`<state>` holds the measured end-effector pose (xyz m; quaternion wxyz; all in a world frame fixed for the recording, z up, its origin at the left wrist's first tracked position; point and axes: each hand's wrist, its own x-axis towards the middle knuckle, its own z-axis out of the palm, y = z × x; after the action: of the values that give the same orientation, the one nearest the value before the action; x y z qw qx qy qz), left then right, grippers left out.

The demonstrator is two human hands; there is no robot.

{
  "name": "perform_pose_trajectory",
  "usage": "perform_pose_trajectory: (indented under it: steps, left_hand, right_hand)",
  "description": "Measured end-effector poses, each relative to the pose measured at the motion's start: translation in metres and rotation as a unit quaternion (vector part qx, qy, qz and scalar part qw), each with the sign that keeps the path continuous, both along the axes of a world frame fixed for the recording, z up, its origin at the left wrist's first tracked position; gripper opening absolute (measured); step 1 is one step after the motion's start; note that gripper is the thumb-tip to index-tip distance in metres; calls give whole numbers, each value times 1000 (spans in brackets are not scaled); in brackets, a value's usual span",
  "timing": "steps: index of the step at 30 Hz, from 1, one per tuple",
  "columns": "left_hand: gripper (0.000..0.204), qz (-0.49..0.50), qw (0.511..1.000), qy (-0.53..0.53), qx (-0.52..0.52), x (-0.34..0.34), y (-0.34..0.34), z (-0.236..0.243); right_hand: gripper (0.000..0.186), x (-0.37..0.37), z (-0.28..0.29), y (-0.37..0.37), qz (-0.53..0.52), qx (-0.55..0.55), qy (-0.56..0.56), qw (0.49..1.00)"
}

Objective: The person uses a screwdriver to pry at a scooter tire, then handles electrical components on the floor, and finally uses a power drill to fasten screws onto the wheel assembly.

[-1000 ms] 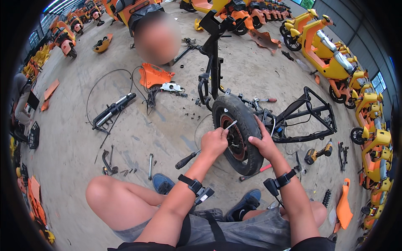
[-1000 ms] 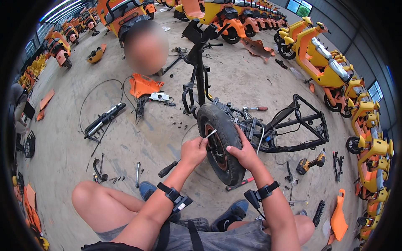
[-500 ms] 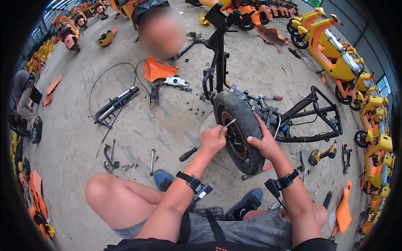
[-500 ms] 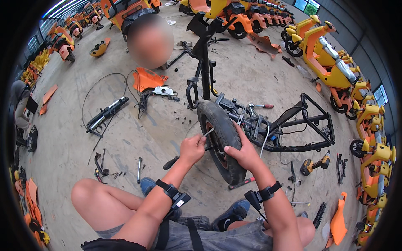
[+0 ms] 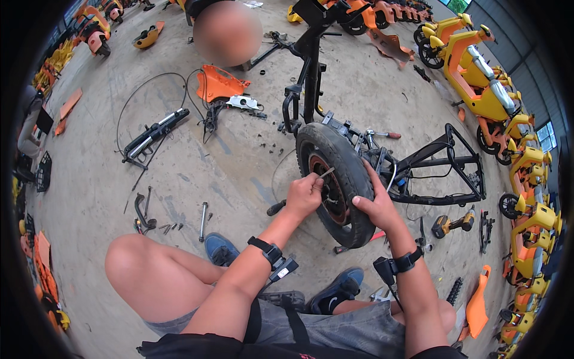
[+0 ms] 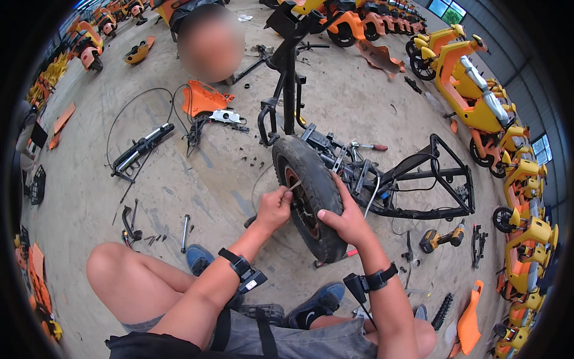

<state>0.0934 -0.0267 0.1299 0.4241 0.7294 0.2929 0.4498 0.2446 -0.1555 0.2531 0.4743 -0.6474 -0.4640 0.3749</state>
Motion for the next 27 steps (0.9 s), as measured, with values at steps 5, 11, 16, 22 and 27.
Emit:
perform_pose_trajectory:
  steps: [5,11,16,22,27]
  left_hand:
    - [19,5,1000,-2,31,-1,5,-5]
    - [16,12,1000,-22,-5,-1,-7,3]
    - [16,23,999,48,3,-5,-5,15]
    - [14,-3,999,29,20,-9,6,8]
    - [15,9,997,63,41,-32,25,8]
  right_hand:
    - [100,0,4,0,18,-5,0,1000]
    - [98,7,3,4,25,-3,9,1000]
    - [97,8,7,4,7,-7,29,1000]
    - [94,-8,7,4,-2,1,15,1000]
    - [92,-36,19,19,-15,-28,-12,999]
